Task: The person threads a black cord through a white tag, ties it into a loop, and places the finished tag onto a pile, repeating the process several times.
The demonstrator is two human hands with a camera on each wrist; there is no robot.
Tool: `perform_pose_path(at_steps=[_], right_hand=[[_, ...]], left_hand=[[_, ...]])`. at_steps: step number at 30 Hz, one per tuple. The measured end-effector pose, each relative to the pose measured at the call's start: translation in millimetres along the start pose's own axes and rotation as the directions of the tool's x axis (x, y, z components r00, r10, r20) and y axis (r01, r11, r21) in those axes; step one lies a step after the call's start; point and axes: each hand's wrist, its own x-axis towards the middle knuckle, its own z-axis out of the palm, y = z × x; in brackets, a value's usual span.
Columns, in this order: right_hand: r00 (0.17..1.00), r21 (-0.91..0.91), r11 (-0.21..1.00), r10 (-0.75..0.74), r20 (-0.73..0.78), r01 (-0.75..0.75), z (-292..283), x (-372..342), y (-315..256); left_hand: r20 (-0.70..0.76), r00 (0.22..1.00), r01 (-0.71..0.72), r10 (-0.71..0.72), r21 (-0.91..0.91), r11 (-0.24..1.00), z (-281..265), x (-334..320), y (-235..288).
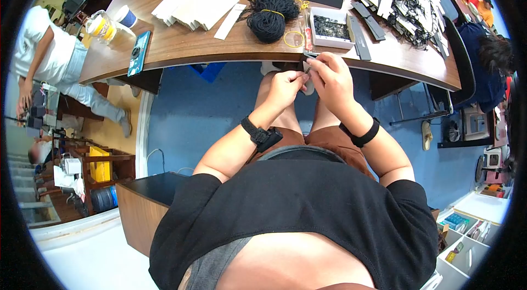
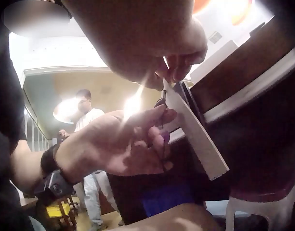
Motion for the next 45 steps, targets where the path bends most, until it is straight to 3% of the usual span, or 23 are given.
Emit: perform_pose_path(at_steps=[6, 9, 15, 19, 28, 31, 32, 34, 35, 38, 39, 41, 42, 44, 45], right_hand=[[1.0, -0.04, 0.999, 0.004, -0.015, -0.005, 8.2, -5.7, 1.8], [0.996, -0.066, 0.996, 0.064, -0.056, -0.068, 7.0, -4.9, -3.9], [0.999, -0.19, 0.981, -0.037, 0.038, 0.043, 1.9, -4.6, -3.2], [1.0, -0.235, 0.972, -0.014, 0.023, 0.019, 1.2, -4.0, -4.6], [0.998, -0.123, 0.992, 0.042, 0.04, -0.037, 0.3, -1.2, -4.9], [0.995, -0.018, 0.995, 0.097, 0.024, -0.096, 7.7, -4.7, -0.4], [0.963, 0.106, 0.958, 0.261, 0.067, -0.267, 8.1, -5.6, -1.7], [0.815, 0.313, 0.753, 0.54, 0.209, -0.579, 6.9, -5.2, -7.7], [0.771, 0.35, 0.687, 0.584, 0.254, -0.636, 10.0, -7.9, -2.2], [0.811, 0.314, 0.747, 0.545, 0.215, -0.585, 3.0, -3.5, -7.1], [0.876, 0.287, 0.828, 0.448, 0.18, -0.482, 4.2, -5.8, -5.4], [0.966, 0.219, 0.943, 0.228, 0.119, -0.25, 8.0, -11.3, 1.1], [0.974, 0.194, 0.962, 0.161, 0.158, -0.191, 8.2, -15.6, -0.3], [0.956, 0.129, 0.983, 0.09, 0.279, -0.13, 4.4, -22.8, -6.6], [0.918, 0.128, 0.969, 0.152, 0.367, -0.212, 3.1, -24.8, -4.2]], left_hand=[[0.013, 0.999, 0.046, -0.047, 0.05, 0.998, 1.3, -4.1, 8.6], [0.012, 1.0, -0.012, 0.012, -0.023, 1.0, 2.2, -4.9, 4.8], [0.0, 1.0, 0.02, -0.02, 0.064, 0.998, 2.6, -4.7, 5.9], [-0.002, 0.999, 0.032, -0.032, 0.099, 0.995, 1.5, -7.3, 12.3], [-0.004, 1.0, 0.026, -0.026, 0.104, 0.994, 1.6, -8.3, 12.4], [0.006, 1.0, 0.024, -0.025, 0.075, 0.997, 0.0, -6.1, 7.8], [0.019, 1.0, 0.021, -0.023, 0.088, 0.996, -2.2, -4.7, 5.9], [0.035, 0.999, -0.007, 0.004, 0.087, 0.996, -5.4, -6.2, 0.2], [0.038, 0.999, -0.032, 0.029, 0.074, 0.997, -6.6, -7.5, -3.6], [0.039, 0.981, -0.193, 0.189, 0.145, 0.971, -13.3, -9.1, -19.1], [0.043, 0.967, -0.256, 0.252, 0.186, 0.949, -14.8, -10.7, -19.4], [0.066, 0.995, -0.069, 0.069, -0.003, 0.998, -16.5, -14.0, -19.1], [0.089, 0.996, 0.029, -0.021, -0.095, 0.995, -17.7, -16.1, -16.6], [0.187, 0.981, 0.066, -0.05, -0.08, 0.995, -21.5, -17.8, -12.3], [0.235, 0.97, 0.081, -0.062, -0.071, 0.994, -23.2, -17.7, -9.5]])
